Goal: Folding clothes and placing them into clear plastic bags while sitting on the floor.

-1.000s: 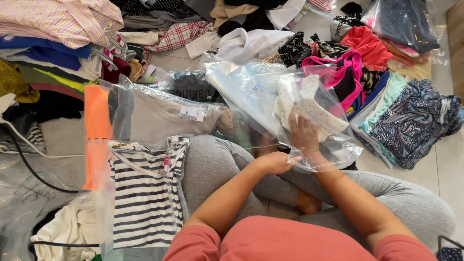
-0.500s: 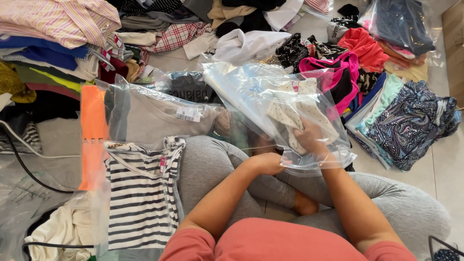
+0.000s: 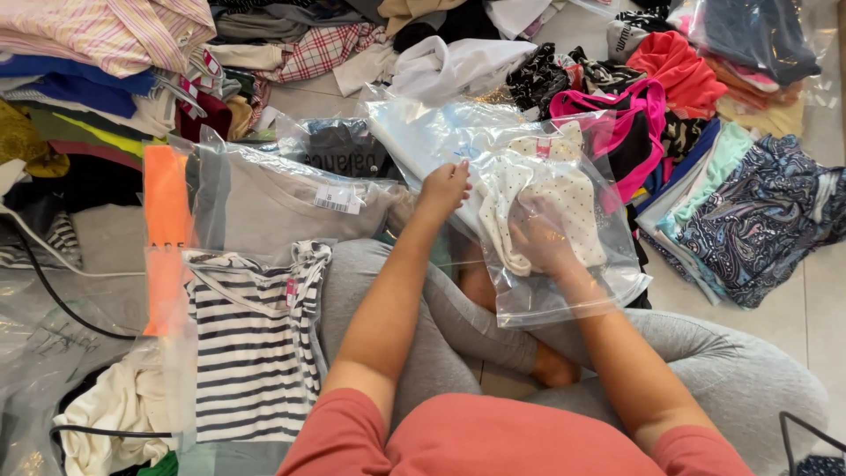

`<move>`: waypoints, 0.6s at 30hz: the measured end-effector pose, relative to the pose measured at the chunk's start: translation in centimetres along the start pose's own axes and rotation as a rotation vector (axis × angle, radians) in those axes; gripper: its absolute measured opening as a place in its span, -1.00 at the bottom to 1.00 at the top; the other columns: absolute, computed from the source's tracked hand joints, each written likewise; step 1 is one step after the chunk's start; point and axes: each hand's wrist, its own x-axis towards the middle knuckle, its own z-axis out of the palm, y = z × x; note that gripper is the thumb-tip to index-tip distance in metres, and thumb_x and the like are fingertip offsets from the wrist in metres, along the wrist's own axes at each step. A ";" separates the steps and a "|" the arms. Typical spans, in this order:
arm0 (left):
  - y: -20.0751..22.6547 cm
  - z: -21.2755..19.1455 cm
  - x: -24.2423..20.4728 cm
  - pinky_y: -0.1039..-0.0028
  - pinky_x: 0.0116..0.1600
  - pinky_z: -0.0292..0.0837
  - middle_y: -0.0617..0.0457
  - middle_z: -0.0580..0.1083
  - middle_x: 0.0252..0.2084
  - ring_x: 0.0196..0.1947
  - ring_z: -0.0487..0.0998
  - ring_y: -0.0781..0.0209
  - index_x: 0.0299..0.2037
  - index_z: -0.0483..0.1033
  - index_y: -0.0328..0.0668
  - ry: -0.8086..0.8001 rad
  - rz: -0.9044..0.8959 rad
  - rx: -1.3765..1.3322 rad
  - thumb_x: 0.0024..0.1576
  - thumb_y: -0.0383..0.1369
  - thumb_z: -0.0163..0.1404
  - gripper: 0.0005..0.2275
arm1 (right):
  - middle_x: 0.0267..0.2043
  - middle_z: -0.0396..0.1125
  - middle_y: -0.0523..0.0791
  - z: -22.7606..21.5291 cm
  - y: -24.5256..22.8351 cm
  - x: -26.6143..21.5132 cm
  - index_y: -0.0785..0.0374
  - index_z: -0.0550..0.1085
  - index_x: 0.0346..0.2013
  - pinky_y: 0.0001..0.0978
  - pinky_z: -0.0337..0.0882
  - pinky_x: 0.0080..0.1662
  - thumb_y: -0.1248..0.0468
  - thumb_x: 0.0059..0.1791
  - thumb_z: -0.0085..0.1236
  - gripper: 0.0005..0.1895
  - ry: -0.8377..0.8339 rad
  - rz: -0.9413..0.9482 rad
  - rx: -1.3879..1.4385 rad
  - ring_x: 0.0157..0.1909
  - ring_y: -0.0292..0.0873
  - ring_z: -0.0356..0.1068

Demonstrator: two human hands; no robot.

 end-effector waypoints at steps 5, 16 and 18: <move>-2.5 3.0 4.4 0.15 -0.02 0.63 -0.22 0.56 -0.07 0.01 0.65 -0.12 0.11 0.48 -0.27 0.067 0.012 0.428 0.25 0.04 -0.16 -0.49 | 0.42 0.17 0.04 0.8 -0.8 -0.1 0.17 0.31 0.42 0.10 0.27 0.24 -0.13 0.07 -0.02 -0.30 -0.057 -0.027 -0.105 0.41 0.14 0.16; -1.7 3.6 3.7 0.12 0.07 0.63 -0.19 0.56 0.05 0.05 0.66 -0.13 0.21 0.41 -0.23 0.009 -0.134 0.322 -0.08 -0.05 0.38 -0.30 | 0.35 0.20 -0.02 0.3 0.4 -0.2 0.15 0.22 0.45 0.07 0.41 0.14 -0.14 -0.04 0.20 -0.14 -0.076 -0.123 -0.128 0.36 0.10 0.22; -1.2 3.8 3.0 0.08 0.21 0.54 -0.20 0.55 0.11 0.19 0.57 -0.20 0.16 0.39 -0.17 0.073 -0.115 0.267 -0.01 -0.21 0.32 -0.44 | 0.36 0.20 -0.05 0.4 0.8 -0.6 0.03 0.19 0.49 0.07 0.40 0.11 -0.14 -0.12 0.25 -0.06 -0.060 -0.192 -0.142 0.36 0.11 0.22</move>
